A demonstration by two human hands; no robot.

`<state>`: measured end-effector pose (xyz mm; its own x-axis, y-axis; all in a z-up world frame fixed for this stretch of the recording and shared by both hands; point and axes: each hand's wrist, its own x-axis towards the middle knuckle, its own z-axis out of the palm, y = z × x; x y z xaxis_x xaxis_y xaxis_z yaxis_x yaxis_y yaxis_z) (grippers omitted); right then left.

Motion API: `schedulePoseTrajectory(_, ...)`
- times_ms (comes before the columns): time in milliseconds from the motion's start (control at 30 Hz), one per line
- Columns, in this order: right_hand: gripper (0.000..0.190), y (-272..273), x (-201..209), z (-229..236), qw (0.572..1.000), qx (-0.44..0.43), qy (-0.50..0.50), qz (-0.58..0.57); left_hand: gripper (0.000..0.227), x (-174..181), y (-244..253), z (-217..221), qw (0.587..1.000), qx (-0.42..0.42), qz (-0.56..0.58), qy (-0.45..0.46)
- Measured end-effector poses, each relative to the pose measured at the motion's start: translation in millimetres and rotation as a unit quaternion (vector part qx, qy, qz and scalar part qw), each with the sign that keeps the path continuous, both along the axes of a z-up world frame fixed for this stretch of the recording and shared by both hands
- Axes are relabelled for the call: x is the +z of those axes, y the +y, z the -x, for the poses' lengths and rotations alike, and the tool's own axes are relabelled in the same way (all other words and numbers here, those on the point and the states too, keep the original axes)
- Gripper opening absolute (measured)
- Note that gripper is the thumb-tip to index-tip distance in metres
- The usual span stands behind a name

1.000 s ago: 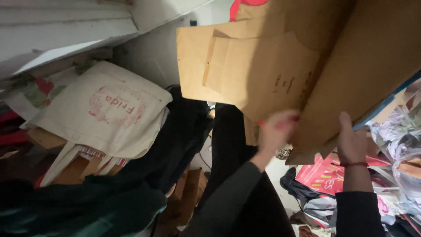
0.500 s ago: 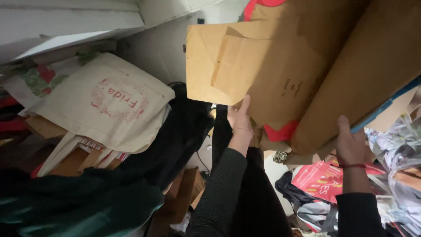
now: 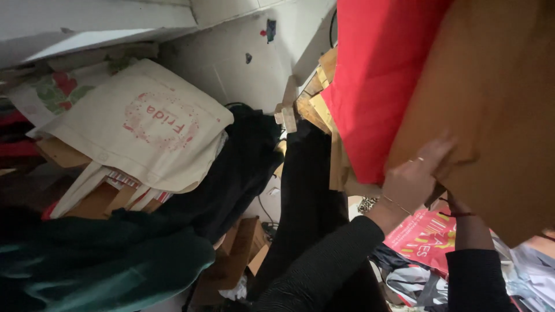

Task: Sorting through paper clothing patterns and organizing them in a workspace.

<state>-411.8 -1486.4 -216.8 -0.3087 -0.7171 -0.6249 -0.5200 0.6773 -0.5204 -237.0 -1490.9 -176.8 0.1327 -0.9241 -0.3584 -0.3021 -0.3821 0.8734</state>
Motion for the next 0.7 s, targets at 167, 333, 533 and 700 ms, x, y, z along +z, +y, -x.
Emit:
schedulePoseTrajectory(167, 0.05, 10.7, -6.3, 13.3, 1.0, 0.009, -0.02, 0.021, 0.072, -19.2, 10.0, 0.1, 0.998, 0.05, 0.048, -0.013)
schedulePoseTrajectory(333, 0.048, 10.1, -15.7, 15.1, 0.998, 0.014, -0.04, 0.045, 0.051, -75.6, 16.3, -48.1, 0.982, 0.141, -0.035, -0.122)
schedulePoseTrajectory(533, 0.046, 8.1, -12.0, 8.9, 0.999, -0.022, -0.029, 0.029, 0.04, -69.2, 27.9, -26.2, 0.976, 0.161, -0.111, -0.093)
schedulePoseTrajectory(700, 0.044, 8.4, -10.7, 20.9, 0.998, 0.029, -0.011, 0.05, 0.04, -84.0, 68.2, 46.3, 0.98, -0.035, -0.138, -0.137)
